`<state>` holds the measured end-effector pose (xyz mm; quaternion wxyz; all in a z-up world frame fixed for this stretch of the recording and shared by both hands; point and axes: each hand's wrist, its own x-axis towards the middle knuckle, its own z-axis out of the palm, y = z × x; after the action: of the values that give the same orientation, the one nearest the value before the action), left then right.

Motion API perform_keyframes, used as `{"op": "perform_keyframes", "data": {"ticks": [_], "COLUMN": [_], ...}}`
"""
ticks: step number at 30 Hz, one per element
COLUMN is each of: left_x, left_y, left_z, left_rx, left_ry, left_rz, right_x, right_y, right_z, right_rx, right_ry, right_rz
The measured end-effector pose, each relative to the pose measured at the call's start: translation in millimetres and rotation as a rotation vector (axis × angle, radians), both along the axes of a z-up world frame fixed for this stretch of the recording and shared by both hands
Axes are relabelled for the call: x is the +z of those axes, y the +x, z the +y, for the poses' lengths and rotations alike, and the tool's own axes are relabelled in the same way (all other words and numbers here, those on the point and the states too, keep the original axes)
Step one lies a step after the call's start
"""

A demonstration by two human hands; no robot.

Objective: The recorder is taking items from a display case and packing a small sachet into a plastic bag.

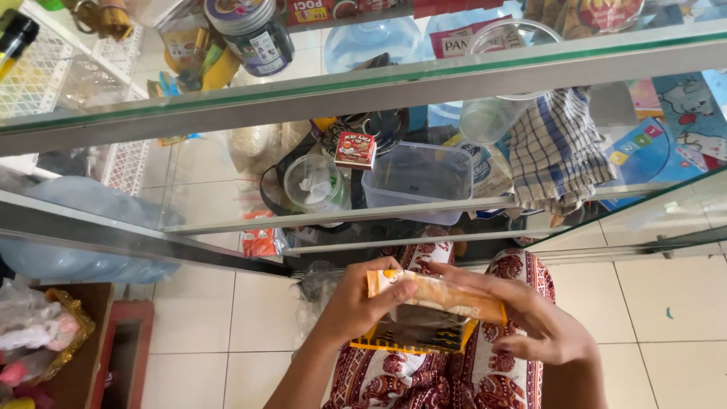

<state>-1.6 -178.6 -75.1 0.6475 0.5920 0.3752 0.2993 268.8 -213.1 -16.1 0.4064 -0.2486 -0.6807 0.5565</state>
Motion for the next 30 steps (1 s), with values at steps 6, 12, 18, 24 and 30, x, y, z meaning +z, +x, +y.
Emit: {"op": "perform_keyframes", "data": {"ticks": [6,12,18,24,30], "left_x": [14,6,-5,-34,-48], "left_y": [5,-8,-15,-6,-1], "left_z": [-2,-4,-11,-23,-21], "left_rx": [0.095,0.076,-0.008,-0.055,-0.015], "left_ry": [0.154,0.050,-0.032,0.042,-0.154], "left_rz": [0.072,-0.047,-0.198,-0.011,-0.126], "right_x": [-53,-82,-74,-28,-57], "right_y": [0,-14,-26,-48,-44], "right_z": [-12,-21,-23,-16,-26], "right_rx": [-0.275,-0.521,-0.645,-0.496,-0.590], "right_ry": [-0.465,-0.480,-0.423,-0.403,-0.275], "right_rz": [-0.019,-0.174,-0.397,-0.775,-0.804]}}
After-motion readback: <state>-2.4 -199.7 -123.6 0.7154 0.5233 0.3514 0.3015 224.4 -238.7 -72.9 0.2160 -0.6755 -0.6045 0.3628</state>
